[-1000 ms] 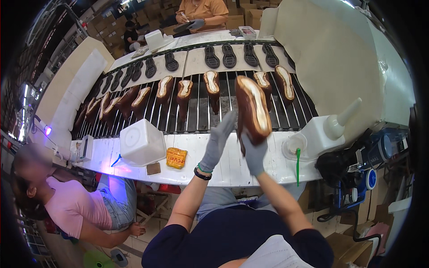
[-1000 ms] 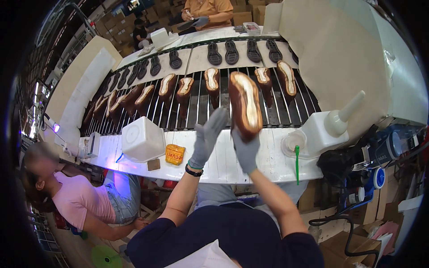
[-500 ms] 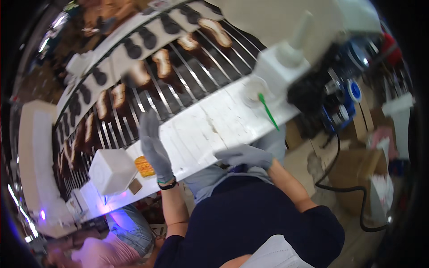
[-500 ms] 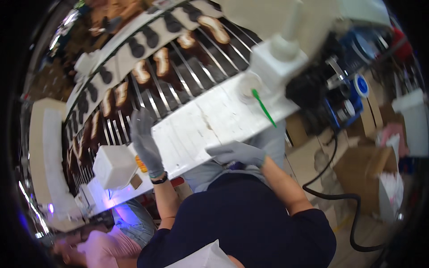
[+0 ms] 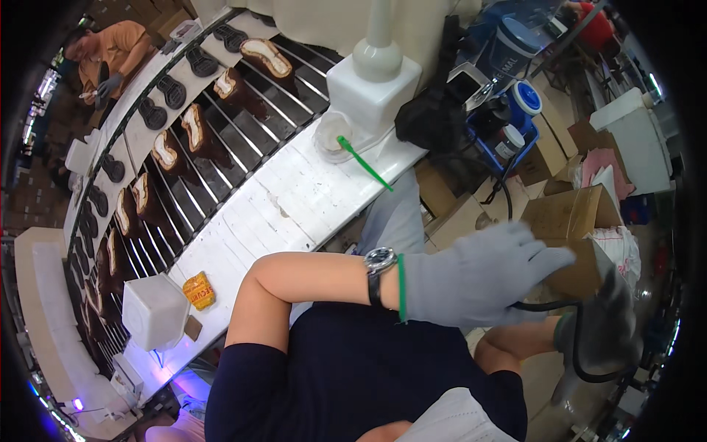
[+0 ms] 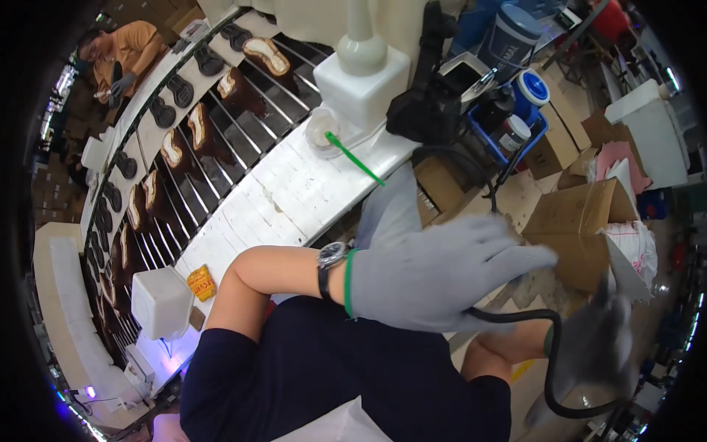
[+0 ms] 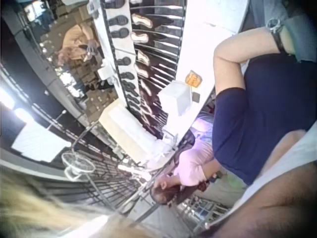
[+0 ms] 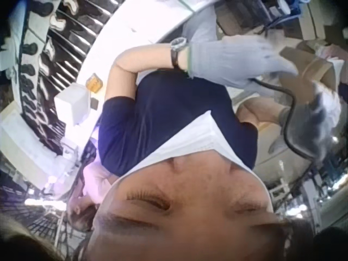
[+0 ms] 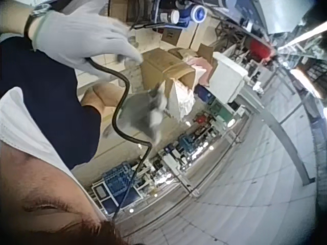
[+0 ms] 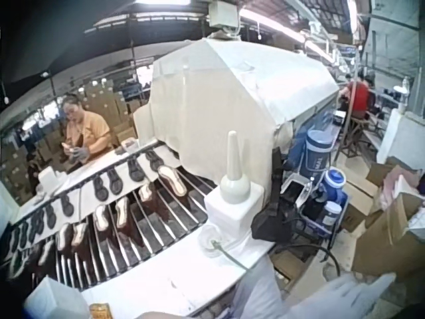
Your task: The person applies glue to the sole of a shoe using a brush. They repeatedly pick up shoes from a conveyor belt, apply glue to the sole, and place them back on the belt.
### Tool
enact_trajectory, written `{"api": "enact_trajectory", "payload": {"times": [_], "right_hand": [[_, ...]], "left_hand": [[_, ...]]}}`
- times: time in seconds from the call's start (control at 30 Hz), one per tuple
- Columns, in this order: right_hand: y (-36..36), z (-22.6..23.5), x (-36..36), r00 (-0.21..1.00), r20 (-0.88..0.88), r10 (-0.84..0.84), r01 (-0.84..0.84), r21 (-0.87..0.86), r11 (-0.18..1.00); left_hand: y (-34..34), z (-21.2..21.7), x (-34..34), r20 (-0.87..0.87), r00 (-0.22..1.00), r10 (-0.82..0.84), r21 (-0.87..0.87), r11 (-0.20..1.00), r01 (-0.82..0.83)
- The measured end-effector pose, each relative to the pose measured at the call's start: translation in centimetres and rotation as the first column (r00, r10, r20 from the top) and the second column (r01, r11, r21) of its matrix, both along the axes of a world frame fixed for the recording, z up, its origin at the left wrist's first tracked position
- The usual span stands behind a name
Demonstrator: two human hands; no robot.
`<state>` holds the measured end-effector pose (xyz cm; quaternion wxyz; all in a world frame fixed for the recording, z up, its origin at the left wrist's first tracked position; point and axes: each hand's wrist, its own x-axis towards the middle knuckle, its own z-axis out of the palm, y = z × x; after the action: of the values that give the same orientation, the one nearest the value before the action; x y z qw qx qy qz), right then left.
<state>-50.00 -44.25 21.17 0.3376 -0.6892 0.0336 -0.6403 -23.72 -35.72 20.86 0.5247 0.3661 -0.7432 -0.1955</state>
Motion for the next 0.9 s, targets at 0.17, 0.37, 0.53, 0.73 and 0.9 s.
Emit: {"api": "enact_trajectory", "payload": {"times": [0.17,0.37,0.53,0.73,0.9], "right_hand": [[1.1,5.2,4.2,0.916,0.109,0.386,-0.373,-0.125,0.919],[1.2,9.3,4.5,0.717,-0.009,0.697,-0.696,-0.076,0.714],[-0.6,14.6,3.1,0.247,-0.394,0.886,-0.924,0.18,0.337],[0.1,17.4,-3.6,0.465,-0.6,0.651,-0.749,0.125,0.65],[-0.4,15.4,-5.4,0.764,-0.418,0.492,-0.575,-0.094,0.813]], "left_hand": [[-3.2,2.1,2.6,-0.301,0.895,-0.33,0.335,0.842,0.423],[-5.8,2.2,5.5,-0.479,0.827,-0.296,0.195,0.882,0.429],[-8.4,2.5,5.9,-0.037,0.994,-0.106,0.032,0.994,0.107],[-9.5,0.4,8.4,0.19,0.965,0.182,-0.2,0.969,-0.144],[-9.8,-2.2,8.0,0.158,0.962,0.224,-0.271,0.946,-0.176]]}}
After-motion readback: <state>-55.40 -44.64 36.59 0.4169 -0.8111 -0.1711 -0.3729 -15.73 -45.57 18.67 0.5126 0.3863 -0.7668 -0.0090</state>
